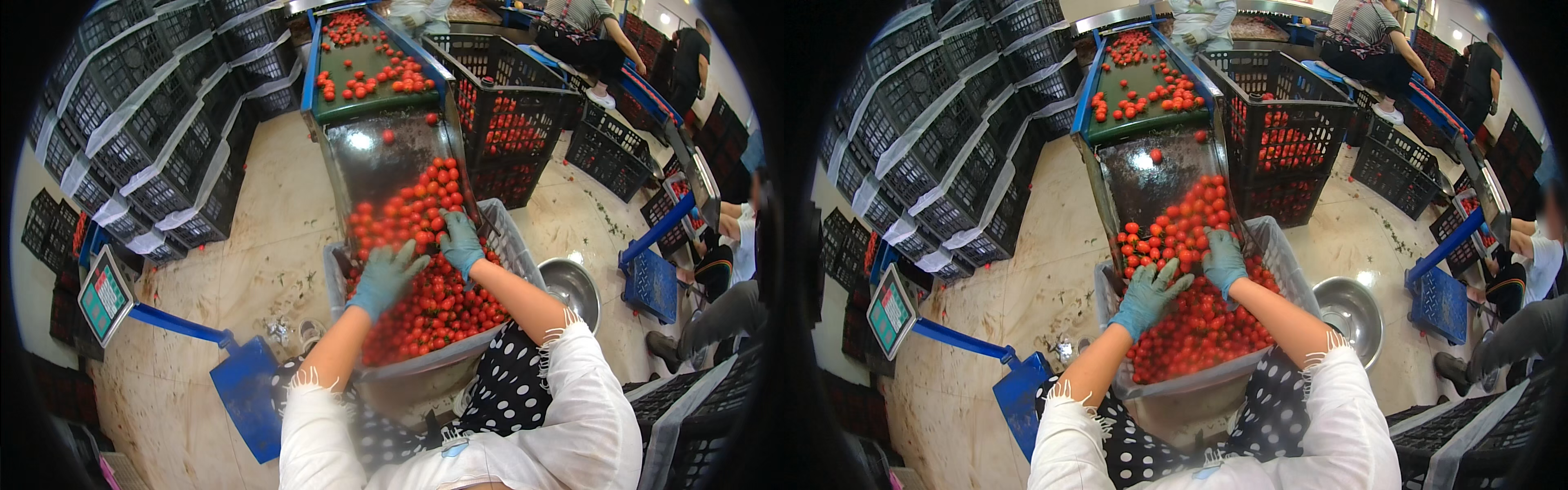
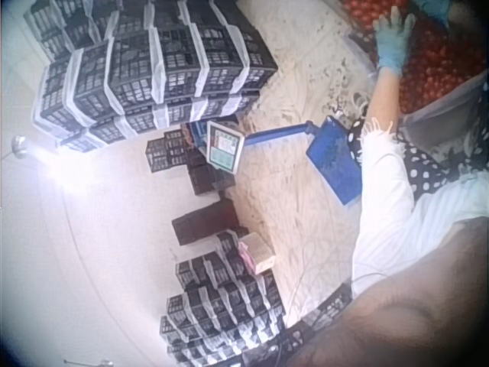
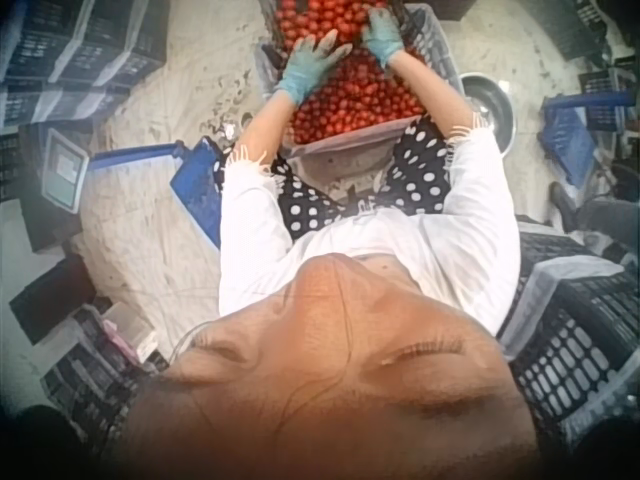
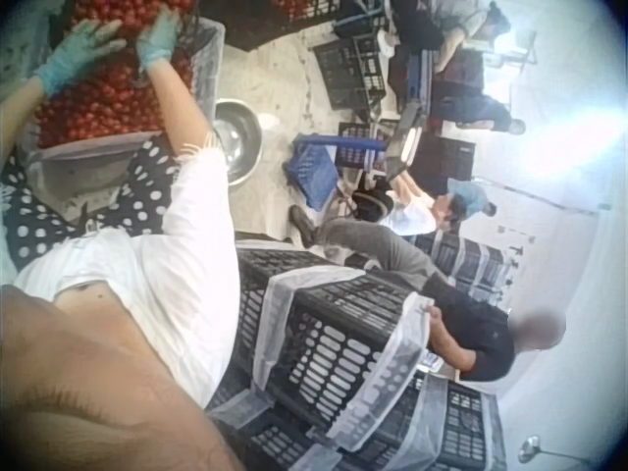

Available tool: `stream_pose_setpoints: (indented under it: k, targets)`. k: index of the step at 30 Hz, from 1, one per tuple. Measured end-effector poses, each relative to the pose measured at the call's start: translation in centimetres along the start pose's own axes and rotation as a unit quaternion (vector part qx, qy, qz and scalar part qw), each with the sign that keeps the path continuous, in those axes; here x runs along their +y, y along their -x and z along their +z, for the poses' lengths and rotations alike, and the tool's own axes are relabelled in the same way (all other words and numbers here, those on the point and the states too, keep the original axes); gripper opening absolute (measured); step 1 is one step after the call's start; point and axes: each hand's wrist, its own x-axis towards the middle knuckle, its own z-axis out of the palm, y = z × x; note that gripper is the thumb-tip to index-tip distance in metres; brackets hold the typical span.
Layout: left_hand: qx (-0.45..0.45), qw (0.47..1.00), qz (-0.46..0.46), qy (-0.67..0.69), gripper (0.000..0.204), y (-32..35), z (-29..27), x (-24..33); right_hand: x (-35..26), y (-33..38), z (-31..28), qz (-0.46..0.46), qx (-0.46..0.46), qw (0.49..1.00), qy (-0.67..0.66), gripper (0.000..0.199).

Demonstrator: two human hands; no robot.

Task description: The person sorts tomatoes from a conveyor belt into a plastic bin by hand and moves the bin to a digital scale.

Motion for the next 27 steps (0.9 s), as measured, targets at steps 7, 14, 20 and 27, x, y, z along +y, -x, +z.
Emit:
stream_pose_setpoints:
  k: [7, 14, 20, 27]
  targets:
    - [0.021, 0.999, -0.009, 0.035, 0.068, -0.9, -1.3, 0.3, 0.4, -1.3, 1.2, -0.032, 0.022, 0.998, 0.048, 0.040]
    - [-0.090, 0.995, -0.003, 0.036, 0.079, -2.9, -3.0, 1.9, -1.6, -6.1, 1.2, 0.096, -0.170, 0.975, 0.104, 0.025]
    - [-0.151, 0.988, -0.025, 0.026, 0.079, -4.5, -3.5, 2.6, -1.3, -7.0, 0.9, 0.151, -0.203, 0.965, 0.065, 0.031]
    - [-0.111, 0.992, -0.004, 0.053, 0.083, -3.8, -2.7, 1.7, -5.7, -6.3, -5.8, -0.047, -0.027, 0.997, 0.061, 0.021]
